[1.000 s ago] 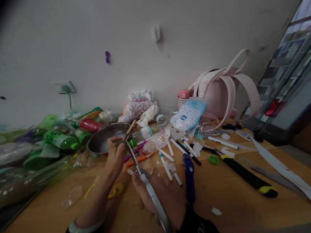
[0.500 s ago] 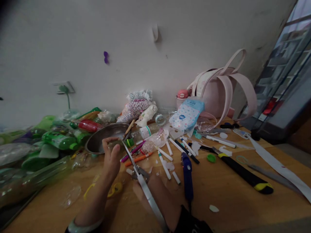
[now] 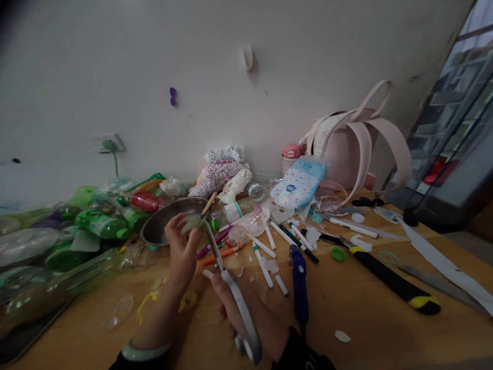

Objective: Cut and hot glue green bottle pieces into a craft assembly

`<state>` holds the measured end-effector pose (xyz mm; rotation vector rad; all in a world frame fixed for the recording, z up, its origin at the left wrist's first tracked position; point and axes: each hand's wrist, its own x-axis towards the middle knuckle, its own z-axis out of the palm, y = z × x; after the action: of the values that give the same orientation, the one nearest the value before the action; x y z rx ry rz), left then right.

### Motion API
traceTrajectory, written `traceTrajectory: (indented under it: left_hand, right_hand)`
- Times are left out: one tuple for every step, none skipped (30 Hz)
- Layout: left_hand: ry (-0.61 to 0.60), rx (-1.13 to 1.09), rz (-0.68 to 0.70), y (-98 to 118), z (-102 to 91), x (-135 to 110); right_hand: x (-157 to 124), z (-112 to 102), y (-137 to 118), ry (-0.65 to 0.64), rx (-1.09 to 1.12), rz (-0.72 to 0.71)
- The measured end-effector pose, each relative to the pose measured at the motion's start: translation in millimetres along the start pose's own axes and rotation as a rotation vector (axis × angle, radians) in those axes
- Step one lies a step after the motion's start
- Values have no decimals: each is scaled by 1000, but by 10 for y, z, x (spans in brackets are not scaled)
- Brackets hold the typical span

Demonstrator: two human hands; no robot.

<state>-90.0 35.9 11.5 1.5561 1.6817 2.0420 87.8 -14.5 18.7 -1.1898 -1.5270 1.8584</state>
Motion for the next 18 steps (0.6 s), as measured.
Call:
traceTrajectory:
  left_hand:
    - [5, 0, -3, -8, 6, -3]
    - [1, 0, -6, -13, 11, -4]
    - [-12, -1, -13, -16, 17, -4]
    - [-29, -8, -23, -19, 24, -3]
    - [-48, -21, -38, -23, 33, -4]
    - [-65, -43, -55, -29, 43, -6]
    - [-79, -73, -76, -36, 56, -9]
    - [-87, -113, -97, -41, 69, -11]
    - [-86, -161, -117, -41, 80, -12]
    - [-78, -211, -133, -31, 88, -9]
    - [-64, -251, -143, -9, 92, -3]
    - [-51, -311, -157, 26, 89, 7]
    - [-42, -382, -174, 74, 81, 19]
    - [-42, -454, -191, 130, 68, 31]
    - [-59, -656, -258, 191, 52, 43]
    - [-56, -795, -304, 250, 35, 52]
    - [-47, -872, -328, 300, 20, 59]
    - [-46, -926, -345, 339, 7, 62]
  right_hand:
    - [24, 19, 59, 1, 38, 56]
    - [53, 37, 119, -6, 87, 114]
    - [81, 51, 177, -21, 108, 149]
    - [105, 61, 227, -32, 130, 165]
    - [122, 66, 266, -41, 152, 162]
    - [129, 68, 292, -48, 171, 149]
    - [127, 66, 302, -60, 197, 144]
    - [116, 62, 298, -78, 227, 144]
    - [100, 56, 284, -98, 258, 149]
    - [81, 50, 263, -119, 288, 158]
    - [64, 43, 240, -133, 324, 168]
    - [49, 38, 221, -135, 361, 173]
    - [40, 33, 206, -127, 399, 170]
    - [37, 29, 199, -111, 438, 168]
    - [39, 27, 199, -94, 475, 165]
    - [46, 25, 205, -78, 507, 160]
    - [56, 25, 216, -69, 531, 157]
    - [68, 26, 231, -64, 549, 156]
